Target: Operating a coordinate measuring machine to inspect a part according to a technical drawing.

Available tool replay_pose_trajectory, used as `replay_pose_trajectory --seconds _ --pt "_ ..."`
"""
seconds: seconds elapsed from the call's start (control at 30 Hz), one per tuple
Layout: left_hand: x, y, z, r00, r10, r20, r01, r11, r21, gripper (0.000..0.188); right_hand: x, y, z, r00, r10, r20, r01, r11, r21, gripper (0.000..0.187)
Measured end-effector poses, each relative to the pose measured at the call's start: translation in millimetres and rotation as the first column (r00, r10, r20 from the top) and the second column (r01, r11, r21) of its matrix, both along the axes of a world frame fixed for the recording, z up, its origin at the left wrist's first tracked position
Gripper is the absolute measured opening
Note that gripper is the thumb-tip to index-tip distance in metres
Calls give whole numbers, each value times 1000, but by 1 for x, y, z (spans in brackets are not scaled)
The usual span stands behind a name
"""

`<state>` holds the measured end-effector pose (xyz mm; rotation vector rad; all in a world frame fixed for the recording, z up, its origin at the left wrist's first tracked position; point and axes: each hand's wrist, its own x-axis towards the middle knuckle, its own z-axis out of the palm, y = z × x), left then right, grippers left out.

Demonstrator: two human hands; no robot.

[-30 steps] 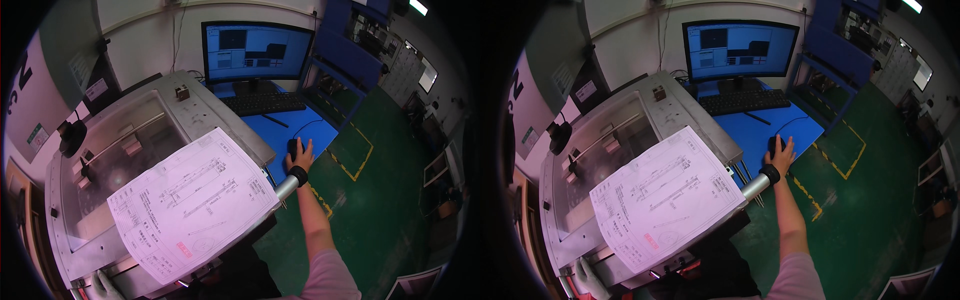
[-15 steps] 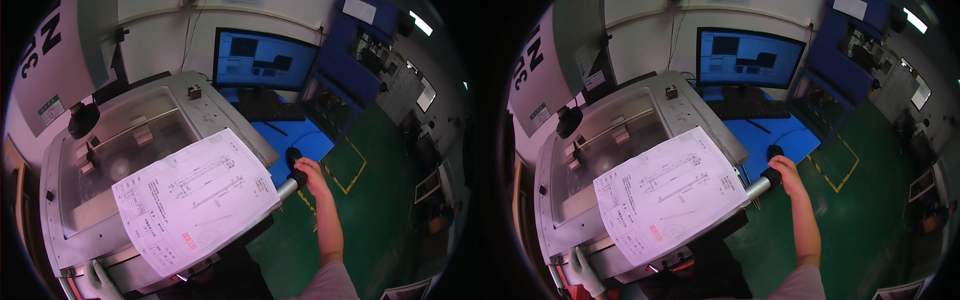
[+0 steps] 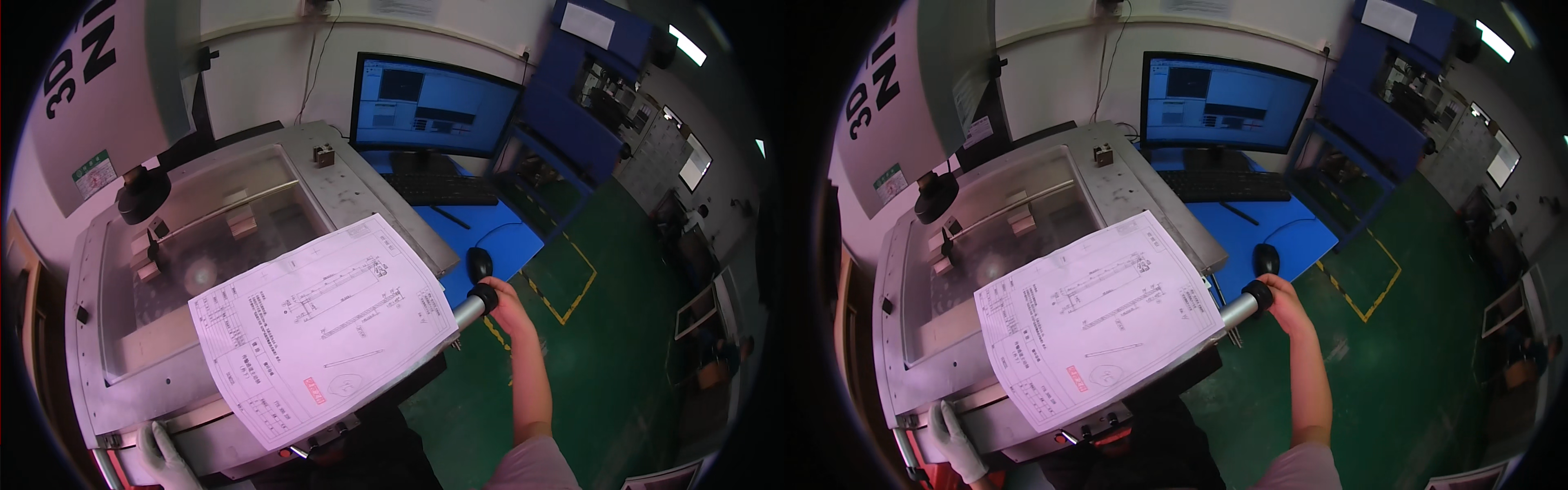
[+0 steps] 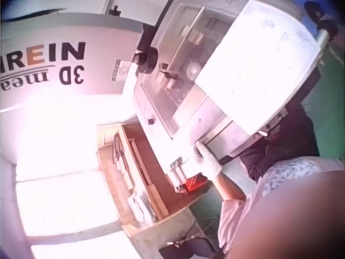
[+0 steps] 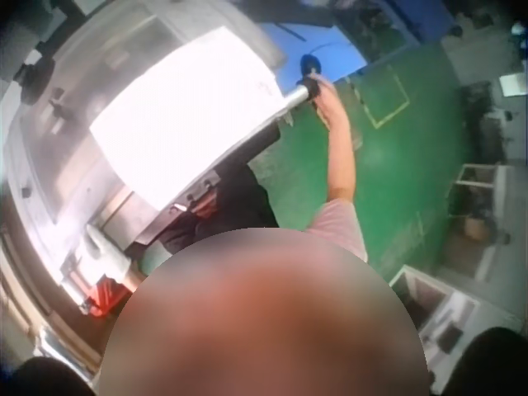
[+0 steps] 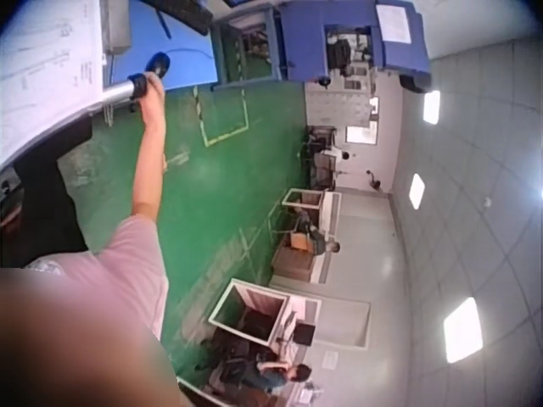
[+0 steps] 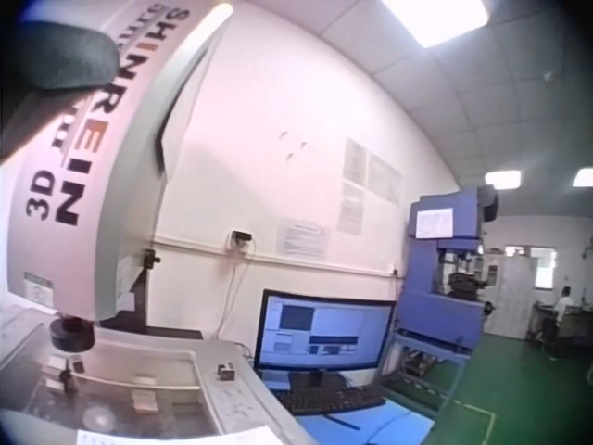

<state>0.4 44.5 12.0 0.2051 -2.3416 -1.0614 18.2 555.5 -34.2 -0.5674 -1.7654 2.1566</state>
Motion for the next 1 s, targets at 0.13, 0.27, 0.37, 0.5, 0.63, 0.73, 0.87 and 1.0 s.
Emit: replay_pose_trajectory --seconds 0.13,0.27,0.37,0.5,0.63,0.73,0.87,1.0 --pt "0 2 4 1000 8 20 -7 998 -64 19 -9 8 10 987 68 -145 -54 993 101 11" --pt "0 -3 -1 1000 -3 -19 2 999 -52 19 8 3 7 977 -11 -211 18 999 31 8" --pt "0 -4 0 999 -7 31 8 1000 -14 19 20 4 -6 968 -11 -249 -4 998 -59 8" --pt "0 -2 1 1000 21 8 -22 999 44 19 20 13 -20 972 90 -217 -119 985 -125 9" --pt "-3 -6 -5 999 16 -28 -13 995 96 19 -7 7 -9 996 32 -80 -26 997 74 10" --pt "0 -7 1 999 18 39 -17 999 -35 19 -6 6 1 979 59 -196 -29 988 153 10" --pt "0 -7 0 1000 17 -2 -17 1000 -1 20 16 -6 2 959 27 -283 -52 995 -82 9" --pt "-1 -9 1 1000 9 16 -9 999 -42 21 15 -1 -17 983 28 -181 -50 992 -119 10"
